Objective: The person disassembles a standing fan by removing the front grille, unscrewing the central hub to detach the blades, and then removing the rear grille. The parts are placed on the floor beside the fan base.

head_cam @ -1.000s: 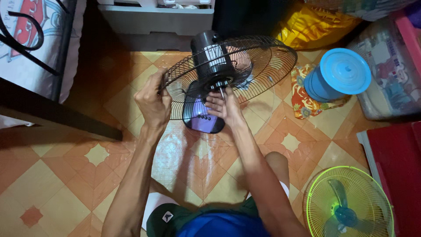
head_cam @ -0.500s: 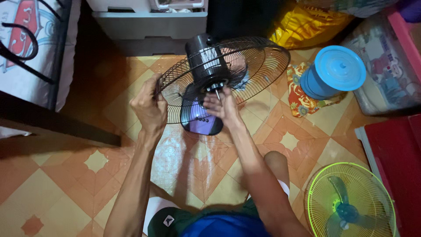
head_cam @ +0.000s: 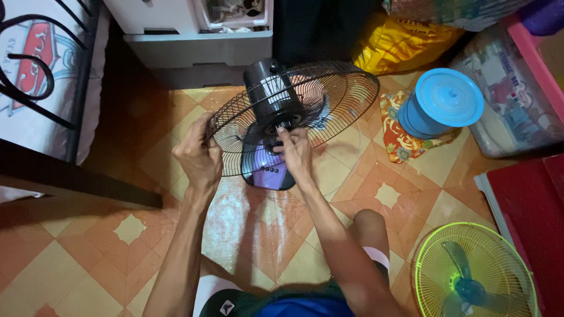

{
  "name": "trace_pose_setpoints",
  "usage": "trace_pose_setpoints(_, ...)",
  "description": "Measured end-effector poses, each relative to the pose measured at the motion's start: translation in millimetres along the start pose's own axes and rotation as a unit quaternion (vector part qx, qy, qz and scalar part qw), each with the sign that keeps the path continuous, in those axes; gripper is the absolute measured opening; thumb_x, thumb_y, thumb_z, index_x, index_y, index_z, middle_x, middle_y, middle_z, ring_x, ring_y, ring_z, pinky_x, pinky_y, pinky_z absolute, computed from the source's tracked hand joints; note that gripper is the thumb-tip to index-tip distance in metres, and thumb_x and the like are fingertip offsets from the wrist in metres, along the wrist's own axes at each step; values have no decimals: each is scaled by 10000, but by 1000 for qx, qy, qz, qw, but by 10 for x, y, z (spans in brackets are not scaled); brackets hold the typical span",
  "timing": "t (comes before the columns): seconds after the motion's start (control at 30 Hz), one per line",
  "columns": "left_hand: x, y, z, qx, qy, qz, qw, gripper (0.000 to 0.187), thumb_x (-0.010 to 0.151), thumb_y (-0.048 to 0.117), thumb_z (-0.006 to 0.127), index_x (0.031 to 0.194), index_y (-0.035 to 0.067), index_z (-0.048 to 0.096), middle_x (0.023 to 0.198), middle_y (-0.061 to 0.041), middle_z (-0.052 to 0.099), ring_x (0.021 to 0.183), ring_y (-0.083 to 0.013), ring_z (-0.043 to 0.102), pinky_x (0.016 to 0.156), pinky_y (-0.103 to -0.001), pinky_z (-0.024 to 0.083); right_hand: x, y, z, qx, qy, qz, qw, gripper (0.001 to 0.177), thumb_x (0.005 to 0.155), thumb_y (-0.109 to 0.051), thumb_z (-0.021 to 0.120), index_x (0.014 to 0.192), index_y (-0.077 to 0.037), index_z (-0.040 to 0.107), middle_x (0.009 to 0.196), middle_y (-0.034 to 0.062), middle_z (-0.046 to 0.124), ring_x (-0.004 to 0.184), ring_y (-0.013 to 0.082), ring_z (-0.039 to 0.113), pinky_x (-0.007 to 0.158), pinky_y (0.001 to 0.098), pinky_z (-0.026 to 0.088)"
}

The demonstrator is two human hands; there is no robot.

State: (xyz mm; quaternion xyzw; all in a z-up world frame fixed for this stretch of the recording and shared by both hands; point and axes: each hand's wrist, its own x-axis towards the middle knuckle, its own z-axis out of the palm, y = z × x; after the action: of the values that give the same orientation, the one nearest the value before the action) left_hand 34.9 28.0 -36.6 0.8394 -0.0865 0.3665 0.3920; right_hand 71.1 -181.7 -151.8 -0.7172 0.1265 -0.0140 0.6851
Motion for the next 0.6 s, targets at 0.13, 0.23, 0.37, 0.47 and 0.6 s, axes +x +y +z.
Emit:
trace_pose_setpoints(0.13, 5, -17, 44, 20, 6, -17, 1000, 432, 838, -146, 569, 1206, 37, 703, 1020, -166, 752, 870, -260, 766, 789, -358, 594, 61, 14, -18, 109, -68, 145, 981, 625, 947, -547, 461, 1249, -4, 532, 945, 139, 742, 785, 231, 737, 630, 344, 584)
trace_pose_setpoints(0.23, -23, 7, 16, 15, 6, -22, 1000, 436, 820, -150, 574, 1199, 25, 699, 1017, -182, 741, 879, -281, 759, 785, -370, 584, 156, 156, -119, 229, -141, 220, 938, 762, 997, -631, 348, 1304, 33, 562, 966, 123, 731, 854, 203, 744, 720, 364, 640)
trace_pose_setpoints(0.37, -2, 36, 13, 10, 9, -8, 1000, 444, 820, -154, 562, 1205, 23, 693, 1053, -186, 741, 923, -292, 761, 817, -374, 591, 144, 127, -162, 225, -123, 228, 939, 844, 943, -714, 312, 1304, 5, 568, 957, 96, 737, 809, 195, 743, 694, 387, 623)
trace_pose_setpoints(0.47, -7, 42, -11, 13, 8, 0, 1000, 435, 827, -151, 567, 1208, 22, 686, 1078, -191, 738, 946, -306, 757, 827, -380, 590, -34, -39, -86, 73, 1, 114, 991, 749, 917, -643, 486, 1281, 11, 519, 998, 136, 720, 785, 222, 740, 660, 413, 582)
trace_pose_setpoints(0.6, 17, 42, -9, 9, 4, -2, 1000, 446, 804, -147, 561, 1197, 21, 686, 1073, -188, 738, 940, -305, 762, 826, -380, 596, -156, -127, -42, -201, 90, -112, 969, 675, 907, -514, 695, 1243, 45, 523, 1001, 178, 743, 793, 217, 732, 680, 394, 598)
